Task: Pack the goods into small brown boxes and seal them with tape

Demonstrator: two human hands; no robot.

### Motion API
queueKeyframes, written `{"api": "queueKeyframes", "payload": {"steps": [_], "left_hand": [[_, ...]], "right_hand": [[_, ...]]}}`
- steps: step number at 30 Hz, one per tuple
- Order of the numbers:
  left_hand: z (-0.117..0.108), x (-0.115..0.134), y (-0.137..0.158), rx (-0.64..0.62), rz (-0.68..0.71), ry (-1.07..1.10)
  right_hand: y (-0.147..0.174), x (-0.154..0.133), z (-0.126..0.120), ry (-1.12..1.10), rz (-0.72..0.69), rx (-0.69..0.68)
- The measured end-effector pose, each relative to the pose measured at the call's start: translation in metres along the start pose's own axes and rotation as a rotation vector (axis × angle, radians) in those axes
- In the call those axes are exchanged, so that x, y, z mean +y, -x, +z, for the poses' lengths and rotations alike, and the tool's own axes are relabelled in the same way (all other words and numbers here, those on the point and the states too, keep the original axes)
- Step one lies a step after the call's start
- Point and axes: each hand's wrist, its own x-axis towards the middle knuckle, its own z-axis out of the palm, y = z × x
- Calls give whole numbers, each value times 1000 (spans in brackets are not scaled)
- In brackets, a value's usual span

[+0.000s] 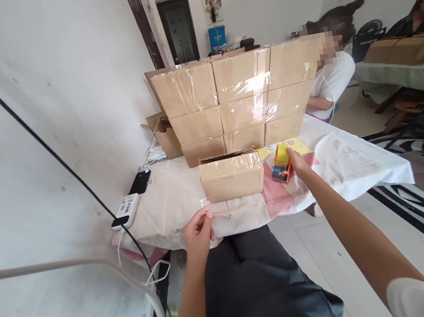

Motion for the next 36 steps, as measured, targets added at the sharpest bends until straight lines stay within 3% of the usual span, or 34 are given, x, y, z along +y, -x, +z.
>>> {"api": "queueKeyframes", "payload": {"steps": [3, 5, 8, 10, 12, 15, 17, 18, 21, 22, 24, 28, 32, 36], "left_hand": [[6, 12, -7, -23, 16, -2], [12, 18, -8, -40, 17, -20], [22, 24, -4, -55, 39, -79], [27, 25, 0, -78, 66, -134], [30, 24, 3, -92, 37, -147], [27, 17, 1, -90, -198, -175], [22, 14, -7, -9, -257, -275], [20, 14, -15, 60, -194, -338], [20, 22, -51, 237, 217, -511], [21, 26, -67, 237, 341, -566], [25, 33, -99, 112, 492, -637], [30, 32, -138, -207, 434, -797], [29, 23, -135, -185, 431, -891], [32, 22, -121, -211, 465, -1044]], "right_hand": [[8, -9, -6, 67, 17, 69], [30, -30, -1, 55, -122, -41], [82, -77, 18, 35, -444, -618], [115, -107, 32, 65, -628, -801], [137, -129, 41, 119, -784, -868], [146, -147, 40, 204, -912, -764], [139, -155, 33, 209, -891, -641], [131, -159, 29, 193, -855, -610], [102, -170, 25, 133, -716, -676], [91, -172, 28, 111, -667, -732], [71, -174, 40, 89, -585, -842], [40, -160, 82, 152, -482, -1001], [20, -131, 128, 346, -403, -993], [16, -106, 153, 609, -378, -916]]}}
